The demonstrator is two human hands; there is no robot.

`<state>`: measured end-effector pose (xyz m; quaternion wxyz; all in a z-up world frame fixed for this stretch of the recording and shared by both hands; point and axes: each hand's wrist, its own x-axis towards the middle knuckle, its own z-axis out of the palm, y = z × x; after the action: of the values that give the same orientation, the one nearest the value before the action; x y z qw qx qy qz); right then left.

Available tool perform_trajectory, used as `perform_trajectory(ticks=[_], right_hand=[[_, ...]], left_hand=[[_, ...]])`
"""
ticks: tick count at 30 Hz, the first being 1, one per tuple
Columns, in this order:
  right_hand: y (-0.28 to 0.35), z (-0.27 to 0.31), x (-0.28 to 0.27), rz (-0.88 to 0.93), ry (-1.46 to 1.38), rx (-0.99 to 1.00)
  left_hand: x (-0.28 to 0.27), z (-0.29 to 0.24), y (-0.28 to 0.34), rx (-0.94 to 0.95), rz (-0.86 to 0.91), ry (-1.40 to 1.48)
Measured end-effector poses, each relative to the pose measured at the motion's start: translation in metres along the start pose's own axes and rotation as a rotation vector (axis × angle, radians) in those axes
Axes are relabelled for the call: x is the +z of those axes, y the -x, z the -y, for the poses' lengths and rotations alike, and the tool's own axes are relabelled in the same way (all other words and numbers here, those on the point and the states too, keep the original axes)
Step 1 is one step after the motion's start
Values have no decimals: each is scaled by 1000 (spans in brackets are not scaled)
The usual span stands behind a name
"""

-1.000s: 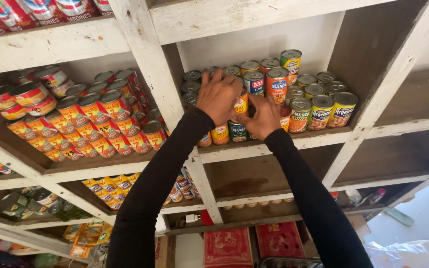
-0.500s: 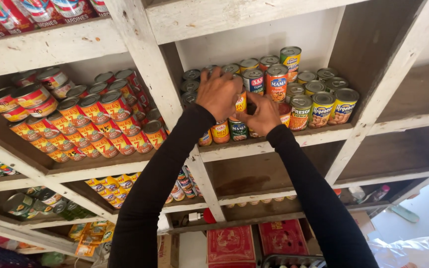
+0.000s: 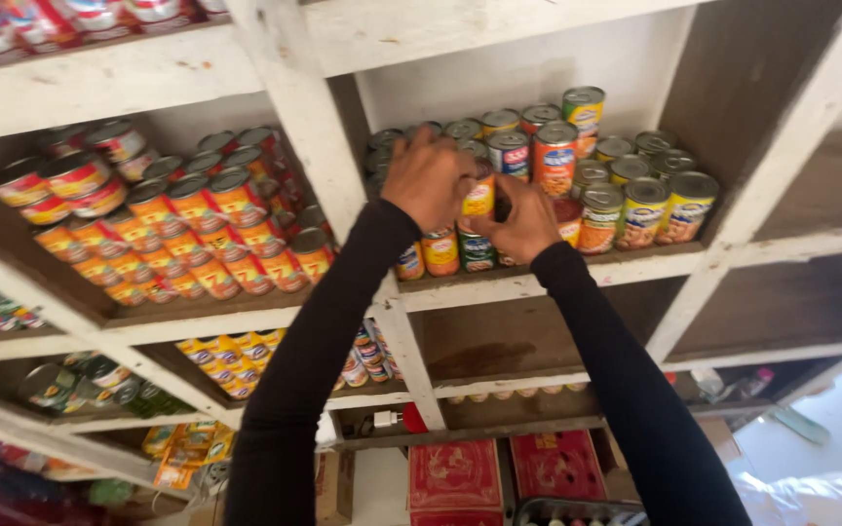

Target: Arranging canned goods from a basket onto shelves in a grocery store.

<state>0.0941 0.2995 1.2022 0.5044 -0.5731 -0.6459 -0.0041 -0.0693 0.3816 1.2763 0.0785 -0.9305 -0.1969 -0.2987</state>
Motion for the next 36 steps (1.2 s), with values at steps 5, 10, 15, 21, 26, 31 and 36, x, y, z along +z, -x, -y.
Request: perform_trajectory(ticks=[5, 10, 15, 21, 26, 31, 36], right_hand=[[4, -19, 10, -28, 39, -53], [28, -24, 9, -128, 96, -200], [45, -61, 16, -162, 175, -380], [42, -40, 14, -138, 124, -235], [44, -26, 15, -119, 174, -167], [50, -18, 13, -141, 176, -168], [72, -1, 9, -215, 175, -169]], left_hand=[[11, -24, 15, 13, -130, -101], [15, -74, 44, 72, -406, -124], [32, -112, 77, 111, -467, 118], [40, -134, 106, -2, -517, 228], [71, -159, 159, 7, -536, 339], [152, -176, 244, -90, -410, 461], [292, -158, 382, -731, 123, 725]])
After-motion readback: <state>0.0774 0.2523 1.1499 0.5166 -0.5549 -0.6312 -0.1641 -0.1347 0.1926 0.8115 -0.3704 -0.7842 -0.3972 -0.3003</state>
